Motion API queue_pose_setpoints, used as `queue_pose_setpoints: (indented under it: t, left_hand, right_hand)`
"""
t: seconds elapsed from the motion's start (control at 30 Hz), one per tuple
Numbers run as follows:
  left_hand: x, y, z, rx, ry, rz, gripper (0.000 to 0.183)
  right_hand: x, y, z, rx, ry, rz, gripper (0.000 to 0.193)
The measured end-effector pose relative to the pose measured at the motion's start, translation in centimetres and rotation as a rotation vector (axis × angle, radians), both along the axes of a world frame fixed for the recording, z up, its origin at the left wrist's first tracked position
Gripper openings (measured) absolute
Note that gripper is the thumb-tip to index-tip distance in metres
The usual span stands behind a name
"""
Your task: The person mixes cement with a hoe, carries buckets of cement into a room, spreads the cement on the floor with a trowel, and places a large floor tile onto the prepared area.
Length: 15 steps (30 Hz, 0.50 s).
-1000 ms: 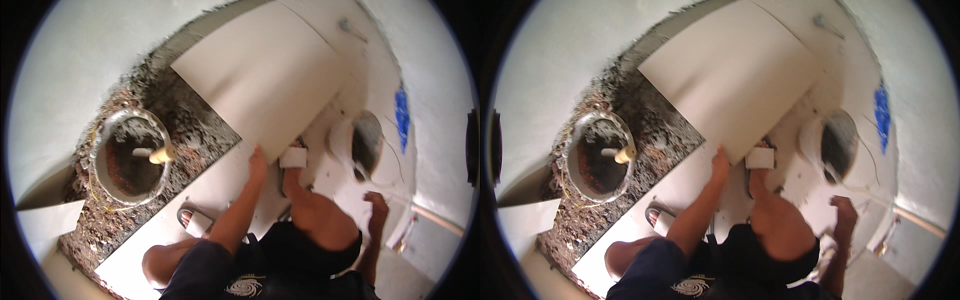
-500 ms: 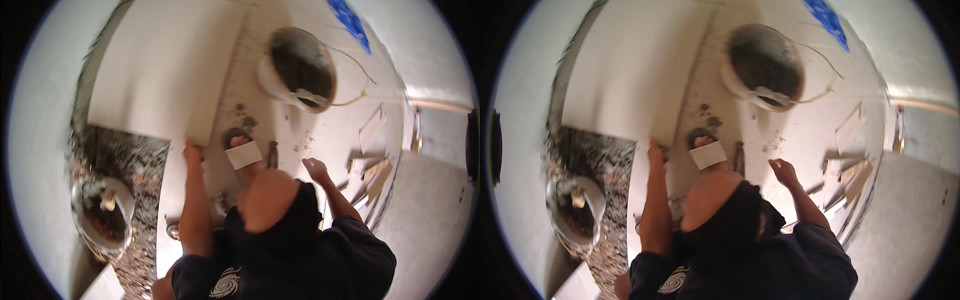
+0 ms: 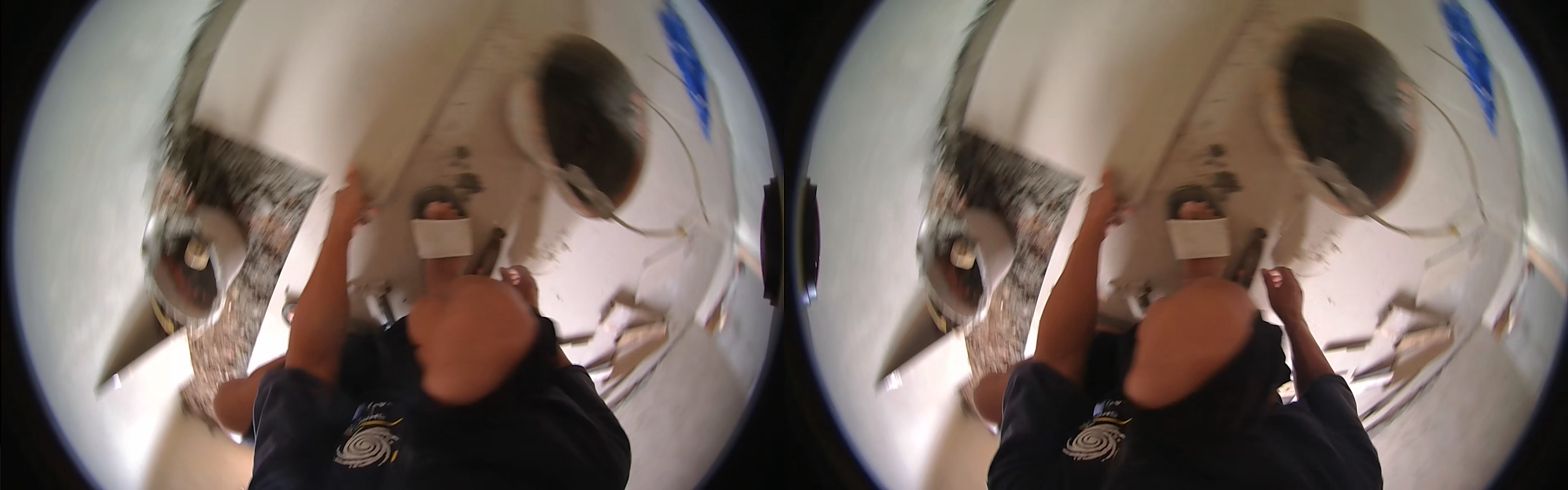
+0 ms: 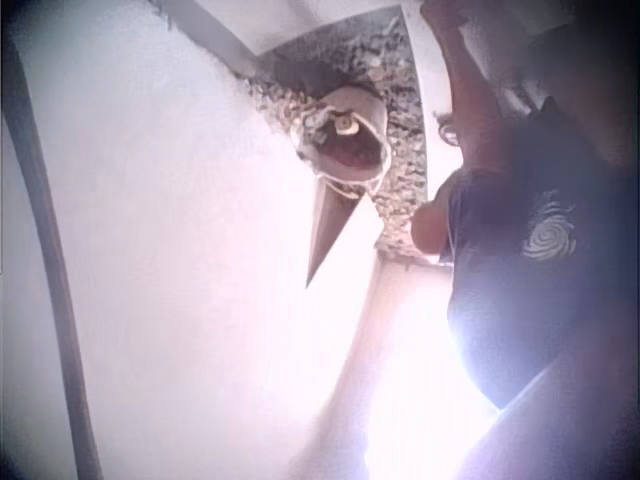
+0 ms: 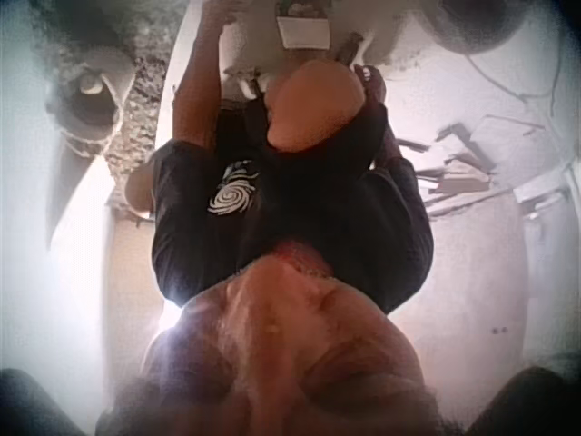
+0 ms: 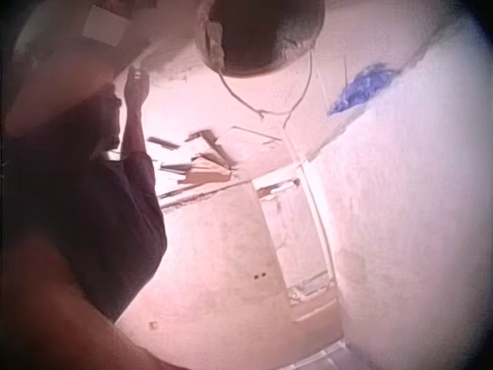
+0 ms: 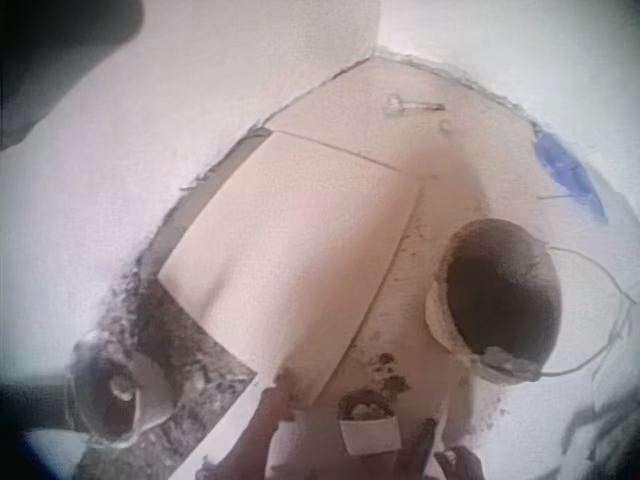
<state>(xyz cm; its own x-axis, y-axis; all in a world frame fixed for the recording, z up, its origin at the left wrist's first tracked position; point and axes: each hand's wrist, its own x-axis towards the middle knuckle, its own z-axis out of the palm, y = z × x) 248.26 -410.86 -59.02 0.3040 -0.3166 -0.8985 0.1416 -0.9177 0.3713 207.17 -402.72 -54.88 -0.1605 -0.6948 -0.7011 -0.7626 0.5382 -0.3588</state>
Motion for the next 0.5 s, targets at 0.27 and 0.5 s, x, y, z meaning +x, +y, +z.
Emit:
queue_pose_setpoints:
  t: [0.27, 0.5]
  left_hand:
    - [1.8, 0.0, 2.0, 0.036, 0.158, -0.236, 0.077]
    - [11.9, 9.7, 16.9, -0.239, -0.304, -1.002, 0.057]
  right_hand:
    - [0.5, -6.1, -2.3, -0.127, 0.020, 0.214, 0.041]
    - [15.7, -19.3, 10.0, -0.144, -0.357, 1.118, 0.040]
